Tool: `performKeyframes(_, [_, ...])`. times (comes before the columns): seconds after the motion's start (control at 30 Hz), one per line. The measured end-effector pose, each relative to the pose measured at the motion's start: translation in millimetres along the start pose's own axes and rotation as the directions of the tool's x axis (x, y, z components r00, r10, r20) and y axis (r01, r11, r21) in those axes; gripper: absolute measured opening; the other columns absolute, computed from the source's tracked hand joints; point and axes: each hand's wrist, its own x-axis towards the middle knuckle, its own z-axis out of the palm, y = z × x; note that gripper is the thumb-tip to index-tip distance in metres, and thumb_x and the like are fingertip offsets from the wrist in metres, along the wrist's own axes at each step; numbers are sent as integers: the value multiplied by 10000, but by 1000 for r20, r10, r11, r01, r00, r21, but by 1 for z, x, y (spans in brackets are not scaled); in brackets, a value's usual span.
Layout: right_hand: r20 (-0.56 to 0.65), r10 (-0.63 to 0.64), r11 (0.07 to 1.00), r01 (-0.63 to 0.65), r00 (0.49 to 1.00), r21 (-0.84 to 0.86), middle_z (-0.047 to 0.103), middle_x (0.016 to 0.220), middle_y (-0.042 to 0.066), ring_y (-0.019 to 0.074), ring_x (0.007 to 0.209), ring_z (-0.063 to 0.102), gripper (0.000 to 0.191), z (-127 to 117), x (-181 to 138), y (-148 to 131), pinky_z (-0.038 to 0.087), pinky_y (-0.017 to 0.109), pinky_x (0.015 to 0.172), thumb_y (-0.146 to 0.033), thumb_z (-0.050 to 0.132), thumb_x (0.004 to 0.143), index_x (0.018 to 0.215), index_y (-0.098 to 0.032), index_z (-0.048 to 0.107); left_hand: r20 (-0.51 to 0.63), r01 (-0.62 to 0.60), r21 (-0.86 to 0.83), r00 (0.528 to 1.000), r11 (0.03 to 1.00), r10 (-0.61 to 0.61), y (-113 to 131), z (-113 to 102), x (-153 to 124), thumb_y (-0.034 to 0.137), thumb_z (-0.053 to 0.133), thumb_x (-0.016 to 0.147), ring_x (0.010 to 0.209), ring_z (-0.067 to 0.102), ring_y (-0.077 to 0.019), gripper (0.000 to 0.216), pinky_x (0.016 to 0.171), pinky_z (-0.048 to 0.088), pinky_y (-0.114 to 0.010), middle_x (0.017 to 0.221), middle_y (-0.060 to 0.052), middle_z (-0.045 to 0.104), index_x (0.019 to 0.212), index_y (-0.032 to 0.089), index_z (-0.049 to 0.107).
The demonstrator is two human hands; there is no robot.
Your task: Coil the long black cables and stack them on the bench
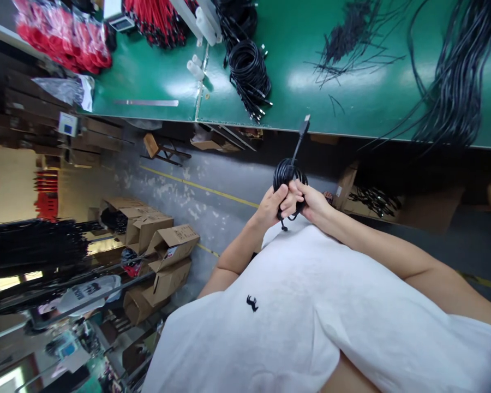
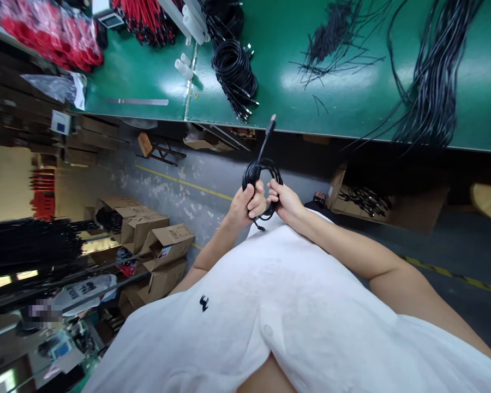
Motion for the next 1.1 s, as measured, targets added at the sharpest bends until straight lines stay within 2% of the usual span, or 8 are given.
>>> performKeyframes(0.17, [-31, 101, 986, -96, 994, 138, 480, 559, -44, 105, 532, 459, 324, 21, 1, 5, 483, 251, 561, -431, 703, 836, 707, -218, 494, -111, -150, -41, 983, 988, 144, 2, 9, 2, 465, 548, 969, 346, 260, -24, 343, 400, 251, -171, 483, 106, 244, 771, 187, 522])
performKeyframes(0.37, [-90, 106, 968, -82, 990, 237, 325, 512, -75, 70, 474, 324, 334, 27, 9, 4, 439, 191, 530, -306, 671, 882, 678, -214, 422, -236, -252, -5, 941, 968, 244, -3, 15, 9, 512, 568, 938, 441, 366, -39, 371, 492, 363, -172, 537, 88, 310, 764, 192, 498])
performKeyframes(0.53, [-10, -146, 947, 137, 989, -290, 419, 577, -63, 99, 520, 420, 251, -1, 13, -20, 459, 248, 562, -341, 685, 815, 771, -224, 468, -52, -110, 26, 992, 994, 111, -1, 7, 2, 520, 634, 893, 397, 218, -17, 442, 415, 232, -154, 518, 106, 232, 684, 171, 461])
performKeyframes(0.63, [341, -477, 396, 544, 810, -740, 636, 842, 14, 166, 732, 591, 234, -13, 13, -53, 488, 299, 696, -281, 605, 823, 1048, -218, 591, 124, 50, 85, 991, 995, -60, 3, 2, -6, 535, 706, 831, 397, 207, -11, 463, 405, 201, -148, 515, 109, 253, 682, 158, 483])
performKeyframes(0.73, [698, -270, -238, 657, 663, -716, 675, 1063, 89, 192, 888, 624, 371, -16, 7, -83, 440, 272, 701, -210, 483, 879, 1232, -189, 593, 185, 122, 107, 973, 987, -141, 2, 1, -11, 559, 734, 793, 400, 213, -12, 484, 404, 208, -146, 516, 108, 262, 686, 156, 487])
performKeyframes(0.83, [793, -64, -490, 673, 606, -554, 662, 948, 72, 162, 787, 600, 413, -15, 2, -97, 340, 242, 574, -137, 383, 908, 1264, -188, 586, 214, 136, 82, 965, 987, -151, 0, -3, -13, 585, 724, 792, 407, 226, -12, 494, 416, 225, -148, 525, 107, 262, 705, 153, 500])
performKeyframes(0.97, [853, -42, -455, 750, 520, -480, 633, 863, 63, 158, 729, 570, 395, -15, 3, -94, 342, 250, 561, -126, 361, 912, 1215, -177, 609, 293, 165, 22, 942, 986, -164, 3, -14, -14, 635, 721, 766, 443, 323, -30, 523, 458, 313, -176, 557, 85, 335, 813, 136, 572])
performKeyframes(1.1, [807, -90, -132, 796, 584, -591, 674, 916, 67, 171, 815, 617, 285, -9, 0, -89, 453, 271, 700, -208, 411, 930, 1071, -184, 657, 351, 176, 146, 911, 973, -218, 10, -23, -17, 522, 831, 692, 519, 460, -76, 499, 560, 455, -250, 607, 59, 437, 905, 144, 584])
